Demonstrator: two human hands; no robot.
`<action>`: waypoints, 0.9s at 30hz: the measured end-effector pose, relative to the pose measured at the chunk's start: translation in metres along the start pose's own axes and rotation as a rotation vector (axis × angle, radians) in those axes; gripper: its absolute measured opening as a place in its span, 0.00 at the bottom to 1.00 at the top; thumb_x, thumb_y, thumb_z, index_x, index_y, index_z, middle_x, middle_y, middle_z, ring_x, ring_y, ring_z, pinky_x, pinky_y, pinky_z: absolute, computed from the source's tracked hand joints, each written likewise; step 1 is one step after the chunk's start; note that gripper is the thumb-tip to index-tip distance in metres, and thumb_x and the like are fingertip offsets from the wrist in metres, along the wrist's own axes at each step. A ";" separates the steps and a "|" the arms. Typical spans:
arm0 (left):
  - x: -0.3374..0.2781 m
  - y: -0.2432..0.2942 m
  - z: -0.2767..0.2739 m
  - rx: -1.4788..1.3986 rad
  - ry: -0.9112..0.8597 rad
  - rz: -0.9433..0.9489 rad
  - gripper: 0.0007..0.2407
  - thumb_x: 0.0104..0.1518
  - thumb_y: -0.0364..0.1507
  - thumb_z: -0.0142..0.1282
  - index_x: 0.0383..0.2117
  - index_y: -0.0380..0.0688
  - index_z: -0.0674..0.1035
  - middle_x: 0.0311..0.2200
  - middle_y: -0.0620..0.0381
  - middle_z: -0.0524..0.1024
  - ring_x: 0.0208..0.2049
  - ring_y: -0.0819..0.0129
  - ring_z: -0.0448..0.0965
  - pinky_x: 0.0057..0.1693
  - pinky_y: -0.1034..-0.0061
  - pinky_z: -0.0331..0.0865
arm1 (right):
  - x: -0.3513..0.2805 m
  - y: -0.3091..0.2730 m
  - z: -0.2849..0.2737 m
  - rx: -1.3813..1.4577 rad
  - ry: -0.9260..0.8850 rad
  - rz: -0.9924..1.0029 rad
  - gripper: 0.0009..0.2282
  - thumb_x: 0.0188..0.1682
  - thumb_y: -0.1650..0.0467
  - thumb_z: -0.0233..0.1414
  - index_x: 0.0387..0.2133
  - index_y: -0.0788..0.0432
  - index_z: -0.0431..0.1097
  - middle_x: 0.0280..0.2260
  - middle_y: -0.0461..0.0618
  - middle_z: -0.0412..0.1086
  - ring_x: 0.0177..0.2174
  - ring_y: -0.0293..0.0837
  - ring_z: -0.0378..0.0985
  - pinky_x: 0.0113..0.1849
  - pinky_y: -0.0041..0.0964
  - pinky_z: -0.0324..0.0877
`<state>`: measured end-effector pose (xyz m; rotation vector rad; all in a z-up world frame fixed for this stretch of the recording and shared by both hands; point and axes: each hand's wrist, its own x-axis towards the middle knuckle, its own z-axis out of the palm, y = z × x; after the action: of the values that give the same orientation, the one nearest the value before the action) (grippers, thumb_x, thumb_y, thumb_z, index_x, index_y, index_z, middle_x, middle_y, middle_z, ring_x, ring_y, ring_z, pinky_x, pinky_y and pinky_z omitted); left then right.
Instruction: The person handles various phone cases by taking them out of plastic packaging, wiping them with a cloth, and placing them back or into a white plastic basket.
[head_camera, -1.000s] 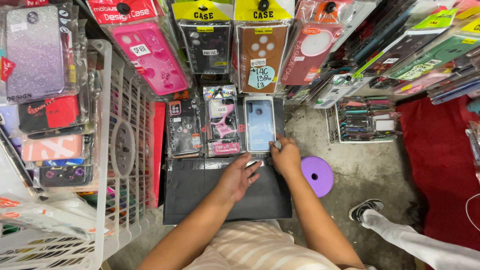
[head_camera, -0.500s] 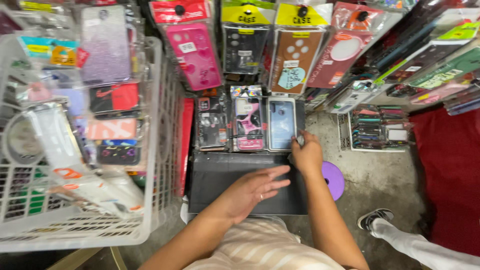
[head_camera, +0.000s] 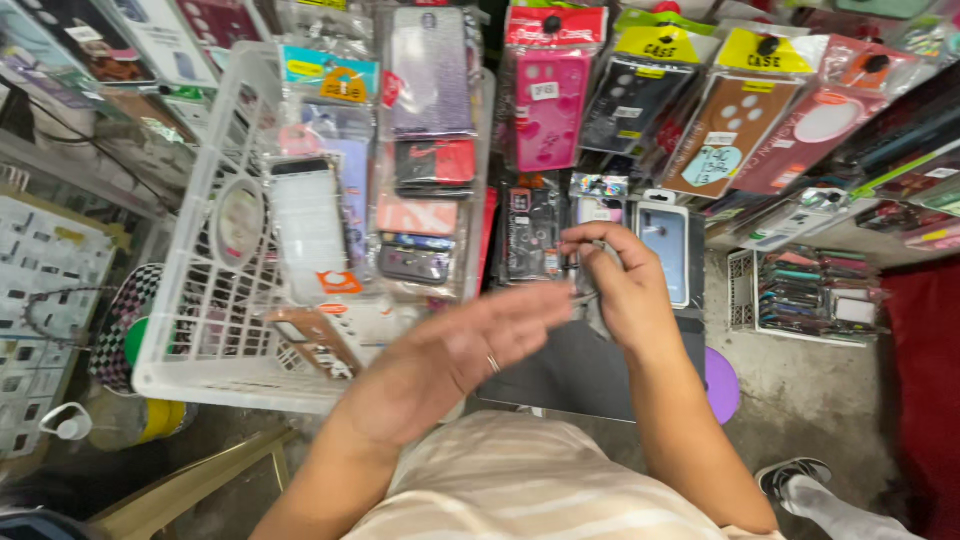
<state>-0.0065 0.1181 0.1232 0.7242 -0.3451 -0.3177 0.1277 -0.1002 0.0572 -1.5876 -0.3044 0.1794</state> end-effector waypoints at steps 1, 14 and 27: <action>-0.005 0.009 -0.007 0.001 -0.001 0.003 0.29 0.70 0.41 0.46 0.70 0.28 0.62 0.72 0.41 0.61 0.75 0.52 0.57 0.77 0.61 0.49 | -0.001 -0.009 0.017 -0.046 -0.009 0.006 0.08 0.52 0.74 0.50 0.42 0.63 0.74 0.38 0.46 0.75 0.41 0.37 0.75 0.45 0.31 0.68; -0.072 0.084 -0.076 1.209 0.648 0.048 0.14 0.61 0.30 0.55 0.52 0.39 0.79 0.48 0.52 0.77 0.48 0.63 0.76 0.52 0.75 0.70 | -0.027 -0.060 0.152 -0.801 -0.358 -0.195 0.22 0.38 0.64 0.65 0.46 0.59 0.74 0.36 0.52 0.73 0.29 0.55 0.78 0.32 0.46 0.71; -0.086 0.077 -0.109 0.999 0.619 0.286 0.20 0.60 0.22 0.59 0.61 0.39 0.73 0.59 0.50 0.71 0.60 0.63 0.73 0.64 0.69 0.69 | -0.031 -0.035 0.169 -0.498 -0.257 -0.114 0.10 0.47 0.70 0.61 0.40 0.60 0.76 0.36 0.50 0.77 0.34 0.43 0.81 0.37 0.35 0.73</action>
<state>-0.0261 0.2697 0.0834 1.6748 0.0164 0.3994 0.0444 0.0523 0.0826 -2.0349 -0.6779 0.2318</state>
